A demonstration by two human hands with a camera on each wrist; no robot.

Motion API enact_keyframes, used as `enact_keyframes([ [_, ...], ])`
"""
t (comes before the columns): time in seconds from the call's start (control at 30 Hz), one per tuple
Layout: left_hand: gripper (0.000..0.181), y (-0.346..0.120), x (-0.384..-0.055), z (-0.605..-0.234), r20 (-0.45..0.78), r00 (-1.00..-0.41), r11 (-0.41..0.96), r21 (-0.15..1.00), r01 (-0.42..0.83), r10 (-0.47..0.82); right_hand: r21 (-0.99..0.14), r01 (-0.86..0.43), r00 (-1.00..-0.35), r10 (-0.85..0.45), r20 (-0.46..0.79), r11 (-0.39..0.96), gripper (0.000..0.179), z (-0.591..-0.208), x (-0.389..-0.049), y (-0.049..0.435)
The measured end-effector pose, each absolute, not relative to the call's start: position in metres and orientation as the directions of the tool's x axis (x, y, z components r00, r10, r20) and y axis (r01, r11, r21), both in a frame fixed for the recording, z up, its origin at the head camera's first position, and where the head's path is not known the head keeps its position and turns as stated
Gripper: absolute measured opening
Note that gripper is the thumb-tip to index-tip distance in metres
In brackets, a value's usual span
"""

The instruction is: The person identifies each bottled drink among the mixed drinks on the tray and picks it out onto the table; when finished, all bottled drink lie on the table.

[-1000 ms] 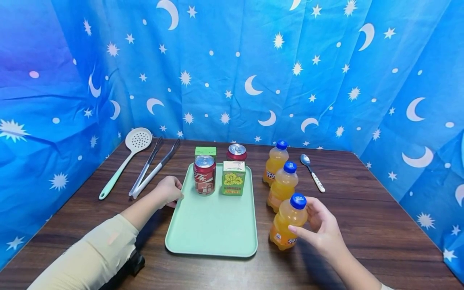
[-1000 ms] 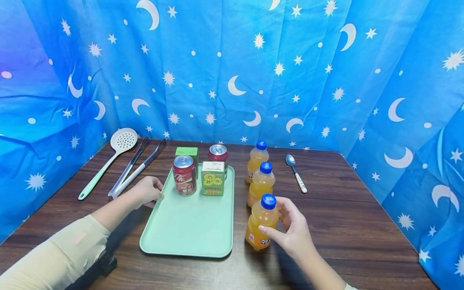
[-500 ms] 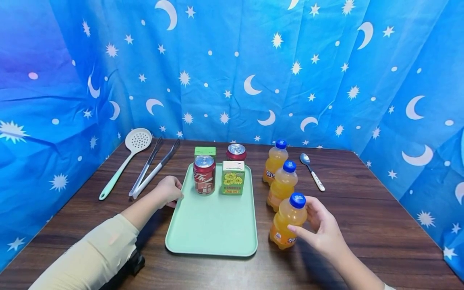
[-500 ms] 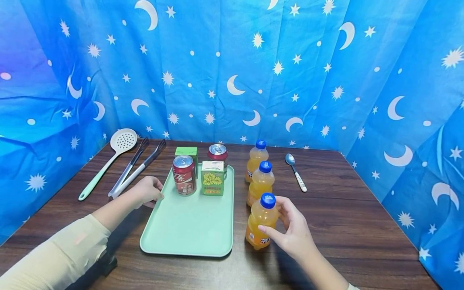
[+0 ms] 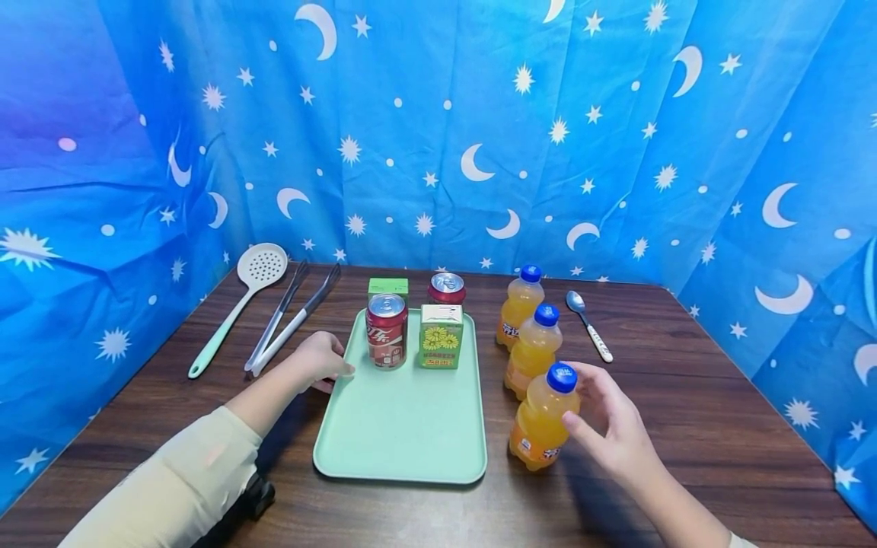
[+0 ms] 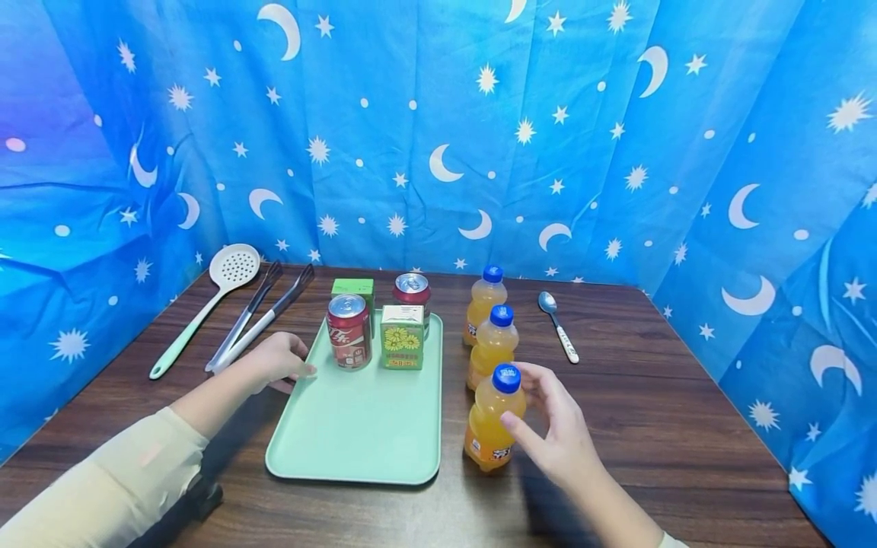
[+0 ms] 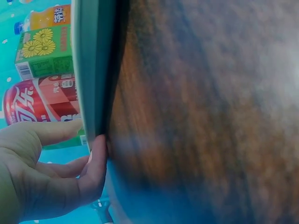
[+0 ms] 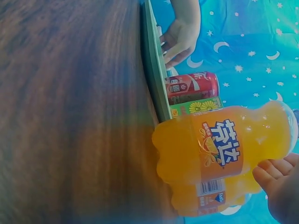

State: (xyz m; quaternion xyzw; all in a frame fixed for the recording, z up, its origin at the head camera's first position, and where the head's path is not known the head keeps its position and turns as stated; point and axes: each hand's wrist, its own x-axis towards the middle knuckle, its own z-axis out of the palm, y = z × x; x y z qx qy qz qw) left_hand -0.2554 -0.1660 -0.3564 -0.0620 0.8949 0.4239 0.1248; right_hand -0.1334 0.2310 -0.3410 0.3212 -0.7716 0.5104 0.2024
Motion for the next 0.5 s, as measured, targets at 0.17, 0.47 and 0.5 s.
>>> enact_keyframes([
  [0.17,0.045,-0.169,-0.257,-0.35,-0.255,-0.967,0.659,0.724,-0.205,-0.021,-0.643,-0.727,-0.687,-0.284,0.669,0.241,0.038,-0.333,-0.138,0.234],
  [0.47,0.044,-0.174,-0.255,-0.343,-0.177,-0.984,0.747,0.658,-0.095,0.031,-0.573,-0.698,-0.698,-0.227,0.679,0.43,0.033,-0.315,-0.147,0.244],
  [0.5,0.044,-0.174,-0.255,-0.341,-0.155,-0.987,0.755,0.651,-0.075,0.035,-0.54,-0.704,-0.682,-0.227,0.695,0.461,0.033,-0.313,-0.149,0.245],
])
